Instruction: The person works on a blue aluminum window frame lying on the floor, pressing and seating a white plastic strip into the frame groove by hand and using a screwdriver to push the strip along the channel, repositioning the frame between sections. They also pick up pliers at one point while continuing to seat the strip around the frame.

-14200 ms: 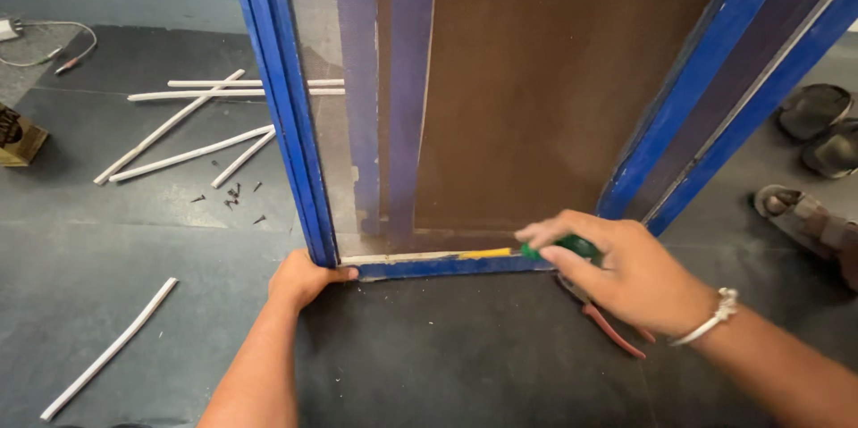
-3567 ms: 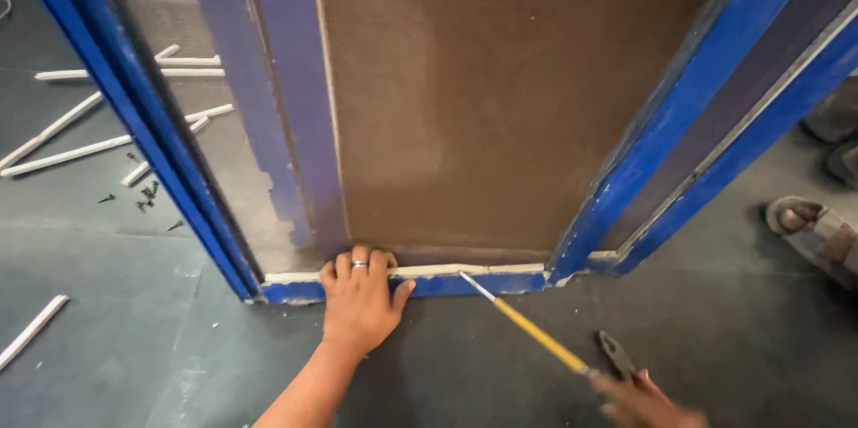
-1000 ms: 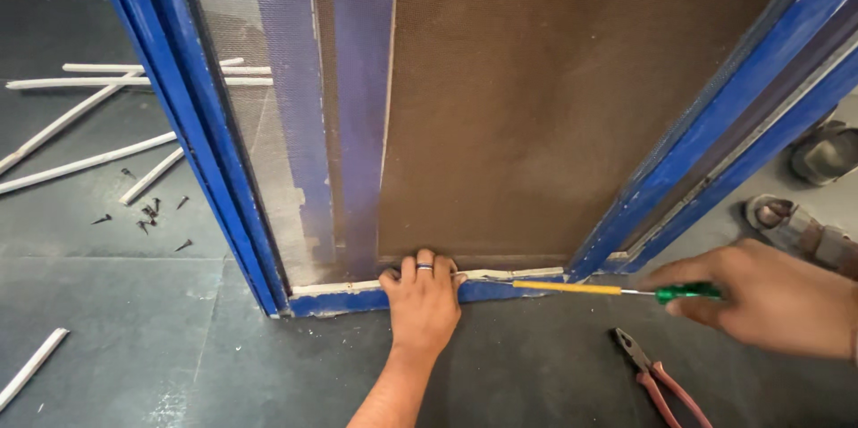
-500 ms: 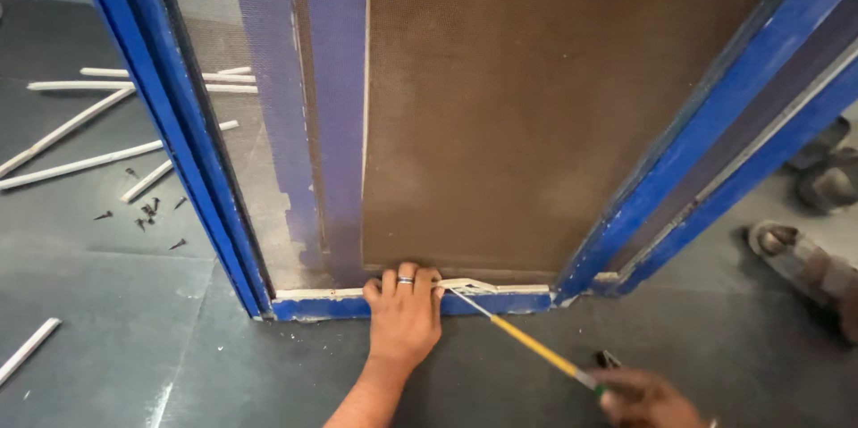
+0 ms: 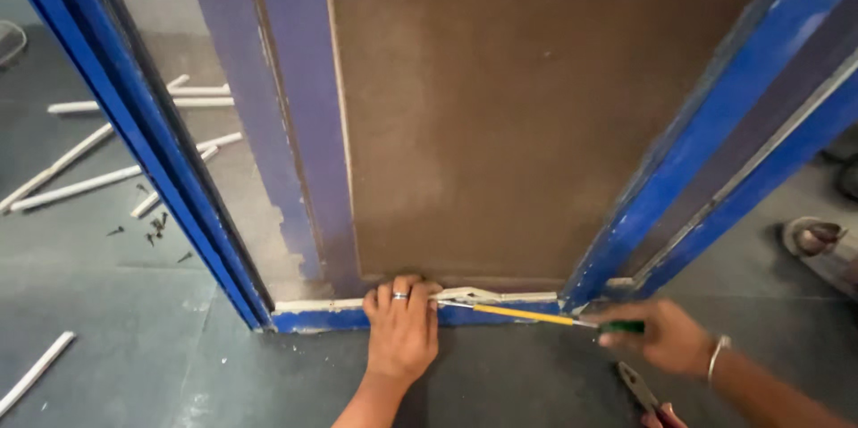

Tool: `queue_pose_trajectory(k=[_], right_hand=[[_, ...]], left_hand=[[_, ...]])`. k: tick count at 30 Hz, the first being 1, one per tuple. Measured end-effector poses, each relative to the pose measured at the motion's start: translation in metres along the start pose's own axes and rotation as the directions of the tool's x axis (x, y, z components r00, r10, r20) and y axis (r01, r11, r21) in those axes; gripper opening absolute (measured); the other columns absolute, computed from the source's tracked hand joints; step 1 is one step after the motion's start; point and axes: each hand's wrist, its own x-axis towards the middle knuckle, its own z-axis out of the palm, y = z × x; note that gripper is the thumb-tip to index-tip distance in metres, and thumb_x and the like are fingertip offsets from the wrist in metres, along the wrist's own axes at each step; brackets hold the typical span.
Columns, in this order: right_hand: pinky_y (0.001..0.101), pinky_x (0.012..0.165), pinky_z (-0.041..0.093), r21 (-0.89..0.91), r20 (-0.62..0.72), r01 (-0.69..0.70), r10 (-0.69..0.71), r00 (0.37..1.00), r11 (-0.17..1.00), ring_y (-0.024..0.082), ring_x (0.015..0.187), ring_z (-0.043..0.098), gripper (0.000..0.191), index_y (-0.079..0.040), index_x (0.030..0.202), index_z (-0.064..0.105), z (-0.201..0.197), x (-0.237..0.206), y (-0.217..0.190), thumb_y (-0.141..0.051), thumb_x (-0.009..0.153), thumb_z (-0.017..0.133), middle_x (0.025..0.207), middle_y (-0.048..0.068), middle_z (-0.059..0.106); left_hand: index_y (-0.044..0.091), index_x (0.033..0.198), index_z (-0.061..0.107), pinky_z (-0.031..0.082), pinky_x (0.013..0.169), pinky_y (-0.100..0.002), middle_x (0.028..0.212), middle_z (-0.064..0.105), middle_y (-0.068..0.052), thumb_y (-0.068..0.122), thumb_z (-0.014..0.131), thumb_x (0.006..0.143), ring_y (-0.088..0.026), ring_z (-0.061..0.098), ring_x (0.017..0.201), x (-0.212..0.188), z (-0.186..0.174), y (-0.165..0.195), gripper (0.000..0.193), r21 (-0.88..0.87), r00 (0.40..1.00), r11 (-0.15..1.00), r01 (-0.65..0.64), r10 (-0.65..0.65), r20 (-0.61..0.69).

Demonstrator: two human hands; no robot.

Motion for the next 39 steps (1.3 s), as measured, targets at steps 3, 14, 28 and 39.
queue_pose_trajectory(k=[3, 14, 28, 39], right_hand=[[0.0333, 0.08, 0.061, 0.32, -0.031, -0.025, 0.037, 0.999, 0.947, 0.011, 0.083, 0.075, 0.039, -0.023, 0.119, 0.082, 0.063, -0.016, 0.018, -0.024, 0.08, 0.083, 0.105, 0.001, 0.082], [0.0318, 0.073, 0.06, -0.322, -0.028, -0.065, 0.059, 0.998, 0.945, 0.014, 0.069, 0.078, 0.046, -0.049, 0.126, 0.075, -0.009, -0.028, -0.035, -0.049, 0.08, 0.079, 0.095, -0.005, 0.084], [0.0324, 0.054, 0.041, 0.724, -0.576, 0.115, 0.505, 0.643, 0.68, 0.015, 0.059, 0.048, 0.031, -0.004, 0.12, 0.08, -0.044, -0.177, -0.064, -0.022, 0.096, 0.073, 0.074, 0.005, 0.058], [0.0343, 0.095, 0.046, 0.591, -0.806, 0.449, 0.478, 0.348, 0.67, 0.018, 0.107, 0.063, 0.042, -0.009, 0.137, 0.063, 0.007, -0.065, -0.092, -0.022, 0.098, 0.066, 0.129, 0.008, 0.071]], left_hand=[[0.015, 0.114, 0.064, 0.034, 0.096, -0.052, 0.115, 0.058, -0.008, 0.014, 0.064, 0.085, -0.033, 0.052, 0.11, -0.006, -0.001, 0.0, 0.029, -0.039, 1.0, 0.999, 0.023, -0.023, 0.002], [0.014, 0.109, 0.068, 0.043, 0.089, -0.048, 0.112, 0.063, -0.007, 0.019, 0.075, 0.081, -0.034, 0.055, 0.106, -0.006, -0.012, -0.003, 0.029, -0.056, 0.988, 0.987, 0.148, -0.145, 0.05], [0.017, 0.094, 0.075, 0.047, 0.083, -0.047, 0.098, 0.067, -0.006, 0.045, 0.072, 0.081, -0.032, 0.061, 0.097, 0.0, -0.057, 0.077, 0.032, 0.2, 0.942, 0.947, 0.252, -0.287, 0.172], [0.01, 0.096, 0.068, 0.051, 0.085, -0.046, 0.103, 0.063, -0.01, 0.045, 0.07, 0.089, -0.029, 0.064, 0.102, 0.079, -0.061, 0.149, 0.036, 0.239, 0.892, 0.931, -0.275, 0.154, 0.426]])
